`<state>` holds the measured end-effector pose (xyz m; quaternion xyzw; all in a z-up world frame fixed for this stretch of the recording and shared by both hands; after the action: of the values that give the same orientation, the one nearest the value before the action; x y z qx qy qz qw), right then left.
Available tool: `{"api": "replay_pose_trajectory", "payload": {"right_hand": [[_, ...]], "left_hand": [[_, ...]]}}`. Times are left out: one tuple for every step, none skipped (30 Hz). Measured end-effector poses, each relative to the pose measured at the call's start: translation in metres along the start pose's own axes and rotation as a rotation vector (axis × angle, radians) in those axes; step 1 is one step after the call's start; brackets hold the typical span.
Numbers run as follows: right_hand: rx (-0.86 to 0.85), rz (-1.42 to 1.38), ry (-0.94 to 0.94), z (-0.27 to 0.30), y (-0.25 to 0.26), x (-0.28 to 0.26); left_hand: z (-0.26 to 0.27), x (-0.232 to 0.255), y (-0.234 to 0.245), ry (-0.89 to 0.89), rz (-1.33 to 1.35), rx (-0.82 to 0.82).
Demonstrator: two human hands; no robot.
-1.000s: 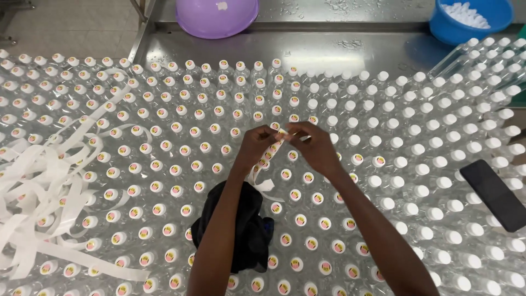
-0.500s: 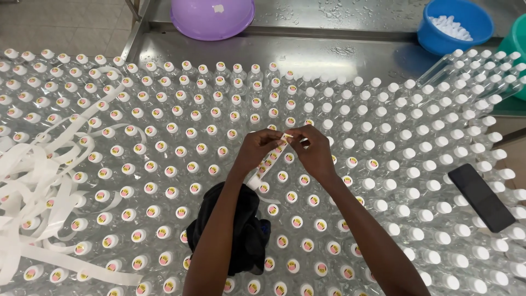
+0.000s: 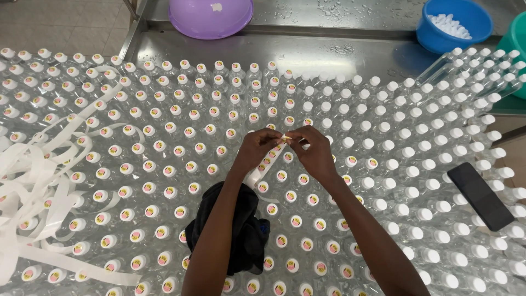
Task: Applying small circular labels to the caps of plastic water bottles arranged on a production table.
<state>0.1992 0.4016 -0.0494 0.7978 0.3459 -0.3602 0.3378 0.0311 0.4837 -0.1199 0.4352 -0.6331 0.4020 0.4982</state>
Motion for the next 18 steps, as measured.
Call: {"api": "replay_pose_trajectory", "payload": {"right_hand": [[-0.004,-0.001,-0.001,0.001,0.0,-0.001],[0.001,-0.001,0.01,0.0,0.001,-0.003],[0.007,0.0,0.021,-0.001,0.002,-0.004],[0.006,0.0,0.021,-0.002,0.001,-0.002],[0.013,0.008,0.043,-0.003,0.002,-0.001],[0.019,0.016,0.062,-0.002,0.002,0.0],[0.019,0.016,0.059,-0.001,0.002,0.001],[0.014,0.023,0.07,-0.001,0.001,0.002],[0.008,0.03,0.08,-0.002,0.001,0.003],[0.007,0.031,0.08,-0.001,0.0,0.003],[0.031,0.061,0.107,-0.001,0.001,0.002],[0.056,0.09,0.136,-0.001,0.001,0.0],[0.055,0.089,0.137,-0.001,0.001,0.001],[0.085,0.159,0.194,0.0,0.003,0.0],[0.115,0.228,0.251,0.001,0.004,-0.001],[0.113,0.228,0.25,0.003,0.005,-0.007],[0.116,0.211,0.233,0.005,0.005,-0.013],[0.121,0.192,0.222,0.005,0.006,-0.019]], "left_hand": [[0.002,0.001,0.0,0.002,0.0,0.003],[0.002,0.003,0.0,0.006,-0.001,0.0],[0.002,0.004,0.0,0.01,-0.002,-0.003],[0.0,0.0,0.0,0.01,-0.001,-0.002],[-0.002,-0.004,0.0,0.004,-0.003,-0.006],[-0.003,-0.008,0.001,-0.001,-0.006,-0.01],[0.0,-0.007,0.001,0.002,-0.006,-0.01],[0.0,-0.005,0.001,0.0,-0.004,-0.011],[-0.001,-0.003,0.001,-0.001,-0.002,-0.011],[-0.001,-0.004,0.001,0.0,-0.001,-0.011],[-0.001,-0.004,0.001,0.0,0.0,-0.012],[-0.001,-0.004,0.002,-0.002,-0.001,-0.013],[-0.002,-0.003,0.001,-0.003,0.0,-0.012],[-0.001,-0.003,0.001,0.013,-0.039,-0.002],[0.0,-0.003,0.001,0.028,-0.077,0.008],[0.0,-0.004,0.001,0.03,-0.077,0.009],[0.0,-0.006,0.001,0.036,-0.094,0.013],[-0.002,-0.007,0.001,0.038,-0.112,0.018]]}}
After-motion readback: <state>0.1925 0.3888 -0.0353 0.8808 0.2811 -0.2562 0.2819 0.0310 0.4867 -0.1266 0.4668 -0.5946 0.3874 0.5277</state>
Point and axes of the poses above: each hand's wrist, its own z-axis away from the middle knuckle, its own y-axis out of the back of the hand, x = y × z, the point moved 5 cm from there along -z, towards the middle knuckle, and after that the axes turned 15 degrees about x, right-handed, at the moved point
